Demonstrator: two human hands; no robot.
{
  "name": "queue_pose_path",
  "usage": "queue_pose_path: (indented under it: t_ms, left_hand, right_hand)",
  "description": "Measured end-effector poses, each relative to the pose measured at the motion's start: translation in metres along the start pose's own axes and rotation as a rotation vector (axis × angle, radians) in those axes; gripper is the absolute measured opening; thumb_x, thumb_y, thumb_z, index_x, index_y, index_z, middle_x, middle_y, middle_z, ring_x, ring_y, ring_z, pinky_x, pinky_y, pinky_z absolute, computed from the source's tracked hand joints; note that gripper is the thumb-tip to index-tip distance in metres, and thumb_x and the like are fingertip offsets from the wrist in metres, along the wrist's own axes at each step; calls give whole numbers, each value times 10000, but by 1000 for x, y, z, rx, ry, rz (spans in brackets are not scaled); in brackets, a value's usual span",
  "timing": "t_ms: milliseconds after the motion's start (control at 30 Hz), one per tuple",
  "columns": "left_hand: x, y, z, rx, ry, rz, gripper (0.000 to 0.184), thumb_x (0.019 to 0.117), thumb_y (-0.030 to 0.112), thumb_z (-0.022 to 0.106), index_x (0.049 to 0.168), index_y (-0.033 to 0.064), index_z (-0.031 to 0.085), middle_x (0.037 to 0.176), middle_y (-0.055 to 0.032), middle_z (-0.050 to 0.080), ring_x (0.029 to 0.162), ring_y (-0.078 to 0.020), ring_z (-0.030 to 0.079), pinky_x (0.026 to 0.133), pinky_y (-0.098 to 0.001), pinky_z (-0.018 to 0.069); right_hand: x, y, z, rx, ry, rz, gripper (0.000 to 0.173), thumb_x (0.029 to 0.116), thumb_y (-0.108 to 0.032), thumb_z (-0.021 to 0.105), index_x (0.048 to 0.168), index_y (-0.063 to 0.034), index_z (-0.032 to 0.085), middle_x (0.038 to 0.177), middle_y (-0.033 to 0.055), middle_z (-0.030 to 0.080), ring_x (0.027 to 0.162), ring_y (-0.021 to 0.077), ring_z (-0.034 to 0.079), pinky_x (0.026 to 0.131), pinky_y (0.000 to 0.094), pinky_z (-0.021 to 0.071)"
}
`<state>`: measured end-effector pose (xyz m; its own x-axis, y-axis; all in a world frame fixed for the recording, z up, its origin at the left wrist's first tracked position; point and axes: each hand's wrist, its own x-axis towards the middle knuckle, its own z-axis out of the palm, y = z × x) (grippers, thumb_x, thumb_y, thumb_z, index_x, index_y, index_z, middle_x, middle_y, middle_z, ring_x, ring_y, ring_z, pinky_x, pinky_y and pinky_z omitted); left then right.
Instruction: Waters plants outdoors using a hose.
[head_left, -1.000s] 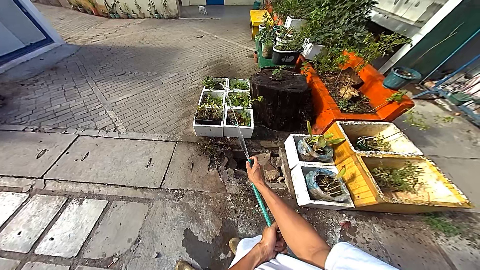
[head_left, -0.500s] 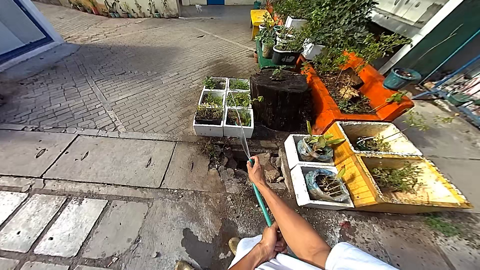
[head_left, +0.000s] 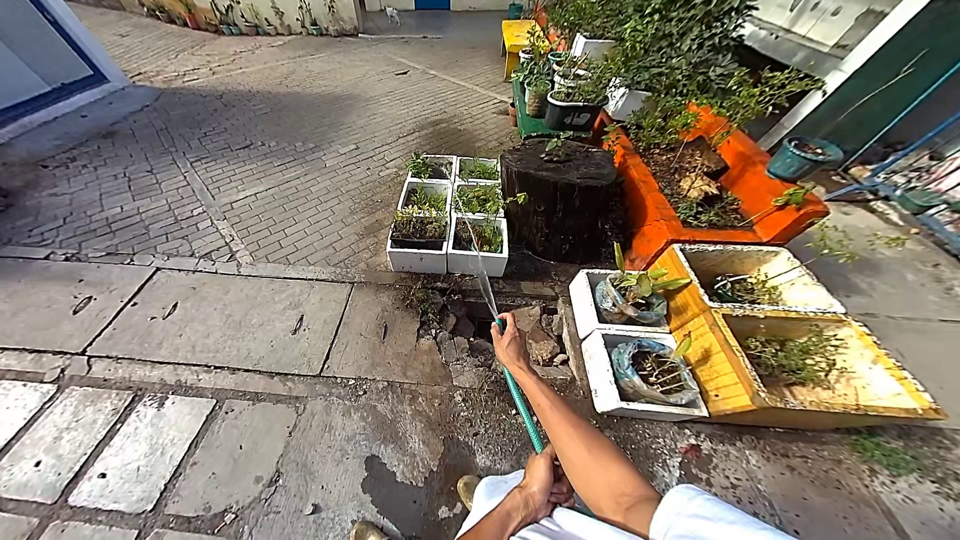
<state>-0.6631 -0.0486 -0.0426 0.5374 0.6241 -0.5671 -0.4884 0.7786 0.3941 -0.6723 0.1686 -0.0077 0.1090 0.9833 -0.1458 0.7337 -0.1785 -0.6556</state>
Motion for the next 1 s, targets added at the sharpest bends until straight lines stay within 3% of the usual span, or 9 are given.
queue_pose_path:
  t_ms: [1000]
  left_hand:
    - [-4,1,1,-2,13,1,608,1126,372,156,595,187,388,433,61,279,353,-73,259,391,-236,280]
  right_hand:
    - [-1,-4,6,16,-6,-36,357,1084,-273,500,1387,-91,553,1035,176,725,968,320,723,879,471,563]
